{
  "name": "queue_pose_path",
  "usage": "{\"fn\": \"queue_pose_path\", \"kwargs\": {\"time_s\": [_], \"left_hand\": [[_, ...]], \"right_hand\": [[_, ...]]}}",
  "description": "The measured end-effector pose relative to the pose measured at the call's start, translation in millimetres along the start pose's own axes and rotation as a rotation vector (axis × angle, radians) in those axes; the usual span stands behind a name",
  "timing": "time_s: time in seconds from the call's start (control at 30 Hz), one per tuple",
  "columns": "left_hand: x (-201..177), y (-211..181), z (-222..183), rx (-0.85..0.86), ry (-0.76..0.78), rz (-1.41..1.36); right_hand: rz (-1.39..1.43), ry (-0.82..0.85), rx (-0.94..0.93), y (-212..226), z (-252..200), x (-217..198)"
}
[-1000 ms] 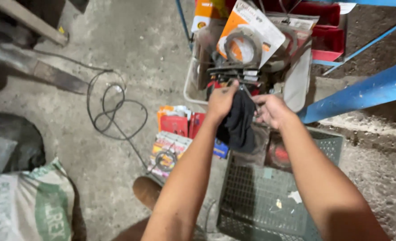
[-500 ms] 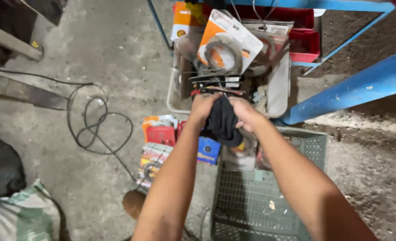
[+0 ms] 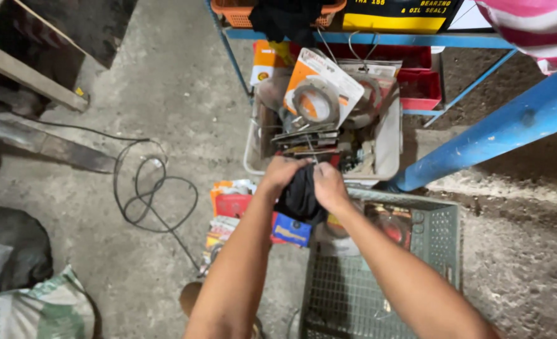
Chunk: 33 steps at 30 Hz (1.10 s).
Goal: Sort through a crate of motorcycle parts and place selected items into a bag
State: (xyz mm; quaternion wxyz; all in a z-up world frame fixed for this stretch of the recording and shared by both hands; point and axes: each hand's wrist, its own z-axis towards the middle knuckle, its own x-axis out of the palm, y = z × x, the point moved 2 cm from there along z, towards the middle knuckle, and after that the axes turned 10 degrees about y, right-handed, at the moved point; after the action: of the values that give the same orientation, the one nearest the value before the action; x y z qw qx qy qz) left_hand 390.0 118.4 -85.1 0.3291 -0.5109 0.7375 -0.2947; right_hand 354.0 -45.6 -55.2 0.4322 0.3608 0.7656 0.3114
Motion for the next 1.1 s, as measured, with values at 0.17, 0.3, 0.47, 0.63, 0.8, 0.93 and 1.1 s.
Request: {"fn": "queue_pose_path", "kwargs": {"time_s": [0.17,0.3,0.47,0.63,0.8,0.93,1.1], "left_hand": [[9.6,-10.9,-9.8,0.052,-0.019,-0.023],[15.2,-31.6,-18.8,0.187,-0.058,-0.023],[11.1,-69.5,-70.2,0.277,-0.112,-0.121],[9.6,-89.7,-139.0,0.351,-0.141,-0.190],[21.3,-80.4,-245.0,0.465,-0.150,0.048],[23.2,-101.1,-344.0,0.434,-0.188,0.294],[45.7,-89.9,-438.2,0.302,-0.234,0.462]], "right_hand": [[-0.006,-0.013,-0.069,11.6,-15.7,-7.9],[0.007,-0.093,-0.196,21.4,-28.4,-16.0],[0.051,-0.200,-0.291,58.1,-56.0,-33.9],[0.038,-0.258,-0.354,75.8,-107.3,-48.7],[0.251,-0.160,-0.379,56.5,-183.0,-62.3],[0.332,-0.099,-0.393,44.9,-255.8,-69.0],[0.500,-0.011,-0.269,-2.5,-333.5,-57.6]]}}
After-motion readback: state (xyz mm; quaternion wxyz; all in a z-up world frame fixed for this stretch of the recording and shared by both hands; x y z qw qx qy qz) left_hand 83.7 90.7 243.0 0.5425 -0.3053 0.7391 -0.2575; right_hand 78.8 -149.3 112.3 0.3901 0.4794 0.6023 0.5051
